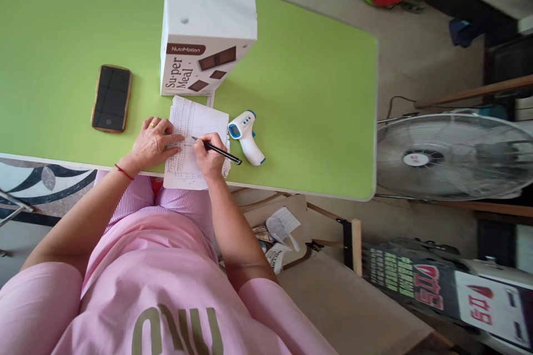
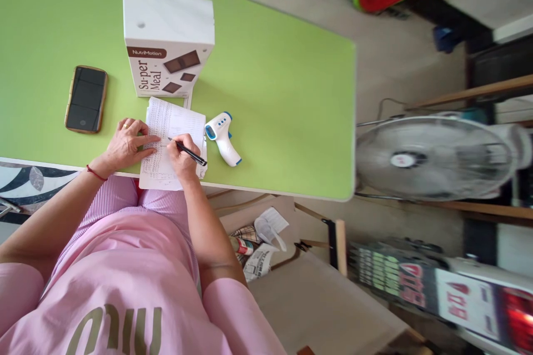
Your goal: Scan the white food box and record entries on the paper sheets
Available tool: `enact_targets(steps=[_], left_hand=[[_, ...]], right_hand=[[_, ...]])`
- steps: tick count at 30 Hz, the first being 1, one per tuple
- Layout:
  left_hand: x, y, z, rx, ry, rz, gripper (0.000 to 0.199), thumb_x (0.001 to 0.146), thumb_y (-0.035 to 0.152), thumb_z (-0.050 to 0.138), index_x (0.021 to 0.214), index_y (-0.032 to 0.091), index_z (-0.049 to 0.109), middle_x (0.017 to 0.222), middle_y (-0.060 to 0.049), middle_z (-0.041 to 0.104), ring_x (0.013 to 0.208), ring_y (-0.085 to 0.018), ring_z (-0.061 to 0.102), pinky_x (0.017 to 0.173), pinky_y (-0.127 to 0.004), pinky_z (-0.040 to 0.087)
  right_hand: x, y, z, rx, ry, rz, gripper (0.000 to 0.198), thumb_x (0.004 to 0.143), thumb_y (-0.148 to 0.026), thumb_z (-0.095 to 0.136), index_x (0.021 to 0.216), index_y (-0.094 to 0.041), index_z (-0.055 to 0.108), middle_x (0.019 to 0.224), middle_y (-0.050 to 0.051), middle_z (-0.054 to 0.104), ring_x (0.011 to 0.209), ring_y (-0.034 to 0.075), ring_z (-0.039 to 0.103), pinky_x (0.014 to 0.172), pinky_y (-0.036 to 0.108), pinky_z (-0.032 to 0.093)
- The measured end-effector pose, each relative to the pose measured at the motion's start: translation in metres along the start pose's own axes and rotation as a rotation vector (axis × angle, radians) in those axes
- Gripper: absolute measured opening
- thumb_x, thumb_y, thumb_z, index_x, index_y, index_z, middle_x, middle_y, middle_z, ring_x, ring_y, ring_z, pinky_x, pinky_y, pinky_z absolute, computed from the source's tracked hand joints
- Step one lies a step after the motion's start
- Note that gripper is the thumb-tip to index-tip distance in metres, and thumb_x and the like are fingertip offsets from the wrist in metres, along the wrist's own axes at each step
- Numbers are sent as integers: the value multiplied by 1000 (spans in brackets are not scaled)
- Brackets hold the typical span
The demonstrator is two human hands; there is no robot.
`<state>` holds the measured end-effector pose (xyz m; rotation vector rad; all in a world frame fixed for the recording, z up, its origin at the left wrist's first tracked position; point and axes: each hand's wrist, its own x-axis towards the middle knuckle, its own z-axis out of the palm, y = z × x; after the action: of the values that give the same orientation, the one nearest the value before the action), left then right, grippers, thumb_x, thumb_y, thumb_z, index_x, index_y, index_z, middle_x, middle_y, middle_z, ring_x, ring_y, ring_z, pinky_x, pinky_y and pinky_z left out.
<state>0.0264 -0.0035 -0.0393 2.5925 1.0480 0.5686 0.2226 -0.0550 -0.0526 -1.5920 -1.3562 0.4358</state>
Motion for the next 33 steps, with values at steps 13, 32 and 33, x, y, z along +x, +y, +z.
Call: enact_targets(steps=[13, 32, 33], left_hand=[[0, 0, 0, -2, -9, -4, 34, 96, 48, 64, 117, 27, 79, 105, -12, 59, 99, -30, 49, 101, -54, 39], [0, 0, 0, -4, -17, -7, 35, 96, 49, 62, 119, 28, 78, 106, -12, 59, 99, -30, 50, 101, -54, 39], [0, 0, 0, -3, -17, -5, 35, 96, 49, 63, 119, 28, 78, 106, -12, 59, 99, -30, 50, 101, -54, 39]], right_hand=[[0, 1, 0, -12, 19, -47, 20, 88, -38, 49, 73, -25, 50, 60, -4, 55, 57, 13, 50, 58, 26, 46], [0, 1, 0, 8, -22, -20, 22, 89, -43, 51, 77, -24, 54, 66, -2, 62, 61, 14, 57, 61, 27, 50], [0, 1, 0, 11, -22, -20, 22, 89, -43, 51, 77, -24, 54, 66, -2, 62, 61, 14, 57, 62, 27, 50]])
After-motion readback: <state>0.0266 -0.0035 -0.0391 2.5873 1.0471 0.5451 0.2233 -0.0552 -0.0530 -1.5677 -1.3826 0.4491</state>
